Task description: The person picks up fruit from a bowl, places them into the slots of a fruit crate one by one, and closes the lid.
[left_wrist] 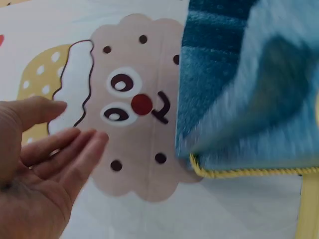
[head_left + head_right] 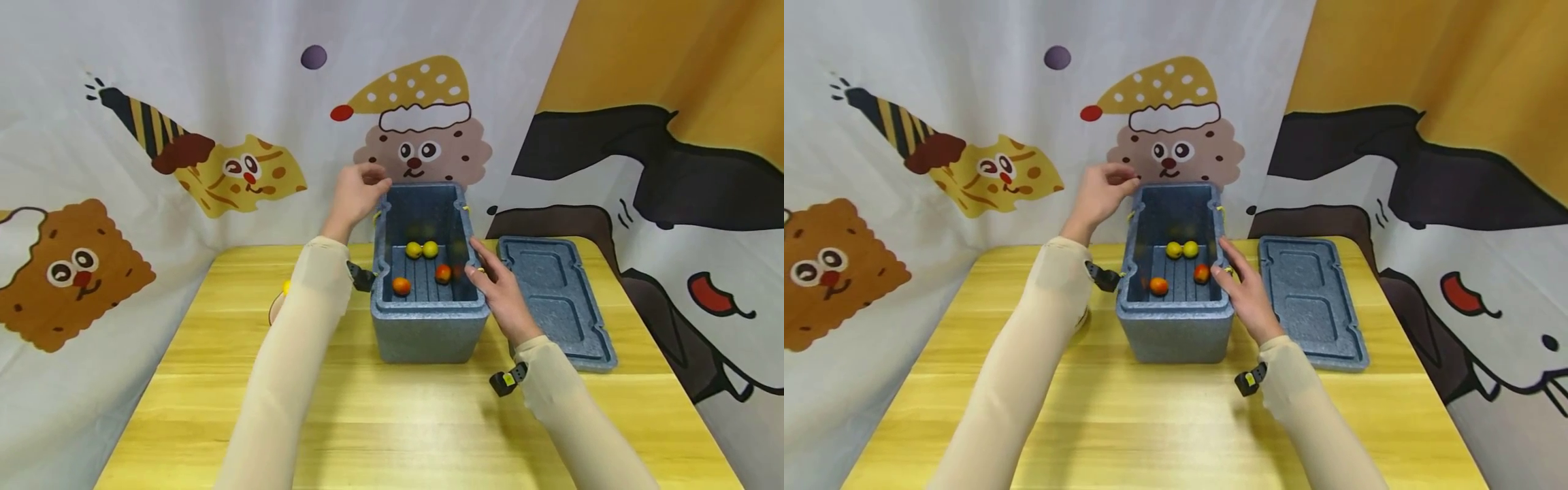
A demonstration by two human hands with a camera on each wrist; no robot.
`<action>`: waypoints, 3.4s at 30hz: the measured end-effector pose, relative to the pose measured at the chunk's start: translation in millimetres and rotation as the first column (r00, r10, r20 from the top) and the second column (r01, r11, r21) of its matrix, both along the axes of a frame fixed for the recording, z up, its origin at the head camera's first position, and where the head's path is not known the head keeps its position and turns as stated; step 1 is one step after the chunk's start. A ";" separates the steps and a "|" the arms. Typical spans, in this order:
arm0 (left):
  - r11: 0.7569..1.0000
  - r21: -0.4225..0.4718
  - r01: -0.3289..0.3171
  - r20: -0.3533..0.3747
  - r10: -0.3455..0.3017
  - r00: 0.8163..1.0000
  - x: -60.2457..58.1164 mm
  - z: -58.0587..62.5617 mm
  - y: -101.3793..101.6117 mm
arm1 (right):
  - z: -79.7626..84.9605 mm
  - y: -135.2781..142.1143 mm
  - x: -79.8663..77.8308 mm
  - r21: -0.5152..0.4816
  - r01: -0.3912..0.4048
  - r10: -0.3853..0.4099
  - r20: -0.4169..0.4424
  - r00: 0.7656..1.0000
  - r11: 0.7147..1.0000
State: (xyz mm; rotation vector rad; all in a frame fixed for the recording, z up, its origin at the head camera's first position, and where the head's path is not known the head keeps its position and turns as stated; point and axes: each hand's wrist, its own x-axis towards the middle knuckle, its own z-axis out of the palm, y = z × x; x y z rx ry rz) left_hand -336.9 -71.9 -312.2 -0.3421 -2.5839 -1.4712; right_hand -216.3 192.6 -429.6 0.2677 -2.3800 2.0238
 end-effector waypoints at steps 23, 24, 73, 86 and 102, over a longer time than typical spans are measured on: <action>0.966 0.259 0.019 -0.043 -0.008 0.999 67.6 -32.1 -85.2 | -0.5 1.6 0.0 -0.004 -0.009 0.009 0.005 1.000 1.000; 0.966 0.257 0.012 -0.034 -0.004 0.999 69.9 -34.6 -88.9 | -0.6 1.5 -0.4 -0.005 -0.008 0.008 -0.002 1.000 1.000; 0.979 0.003 -0.202 0.022 0.202 0.979 136.2 -189.5 -153.2 | 13.9 -3.5 10.5 -0.060 -0.025 0.024 -0.007 1.000 0.998; 0.955 -0.222 -0.199 0.002 0.204 0.979 136.3 -196.5 -152.7 | -4.1 0.2 3.2 -0.044 -0.015 0.014 -0.028 1.000 0.999; 0.959 -0.131 -0.249 -0.008 0.251 0.968 139.3 -204.2 -157.4 | -6.6 -0.6 3.1 -0.043 0.001 -0.001 -0.016 1.000 0.999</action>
